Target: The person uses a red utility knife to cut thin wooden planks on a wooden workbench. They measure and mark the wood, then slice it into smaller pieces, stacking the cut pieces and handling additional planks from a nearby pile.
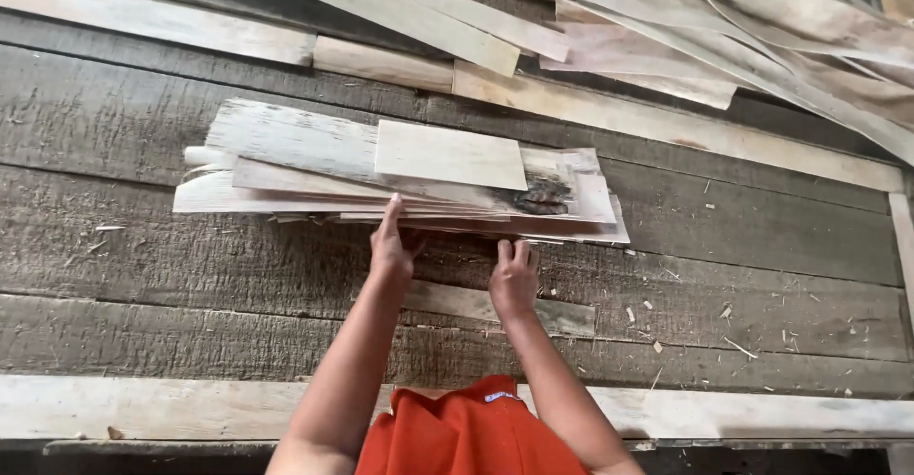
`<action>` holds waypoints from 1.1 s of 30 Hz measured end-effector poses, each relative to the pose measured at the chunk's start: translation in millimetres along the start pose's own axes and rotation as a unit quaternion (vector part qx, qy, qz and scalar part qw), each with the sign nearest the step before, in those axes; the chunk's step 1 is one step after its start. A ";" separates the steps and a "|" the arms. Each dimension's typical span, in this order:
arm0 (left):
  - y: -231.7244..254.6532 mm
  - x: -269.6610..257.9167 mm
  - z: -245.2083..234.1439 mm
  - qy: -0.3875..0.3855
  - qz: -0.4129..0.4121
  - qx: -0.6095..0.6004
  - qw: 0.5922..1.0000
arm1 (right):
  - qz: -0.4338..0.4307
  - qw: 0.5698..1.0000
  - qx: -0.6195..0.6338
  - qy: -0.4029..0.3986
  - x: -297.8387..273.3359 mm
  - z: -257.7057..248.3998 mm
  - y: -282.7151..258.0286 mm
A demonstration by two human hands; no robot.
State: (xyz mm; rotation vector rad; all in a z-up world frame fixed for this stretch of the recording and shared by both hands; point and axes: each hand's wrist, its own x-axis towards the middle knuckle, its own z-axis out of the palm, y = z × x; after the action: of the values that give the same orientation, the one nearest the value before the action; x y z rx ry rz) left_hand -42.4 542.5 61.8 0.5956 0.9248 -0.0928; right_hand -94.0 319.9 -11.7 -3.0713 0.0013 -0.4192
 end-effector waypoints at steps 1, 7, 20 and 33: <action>10.8 -13.8 -1.7 -0.004 0.004 0.045 0.999 | 0.010 0.999 0.016 -0.032 3.2 6.2 2.6; -91.4 20.4 -71.9 -0.213 0.359 0.719 0.556 | 0.177 0.948 0.198 -0.177 17.2 -41.5 -14.9; -107.2 10.0 -68.6 -0.196 0.412 0.815 0.358 | 0.002 0.887 0.105 -0.450 28.6 -218.2 -21.1; 78.7 -16.3 -150.7 0.069 0.494 0.765 0.408 | -0.043 0.945 0.301 -0.122 62.3 -86.3 -107.3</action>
State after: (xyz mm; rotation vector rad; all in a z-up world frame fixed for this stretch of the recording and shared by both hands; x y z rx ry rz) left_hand -135.8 683.9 40.8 2.8795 0.1885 0.2508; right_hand -57.6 423.1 92.5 -2.4955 -0.2243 -0.0202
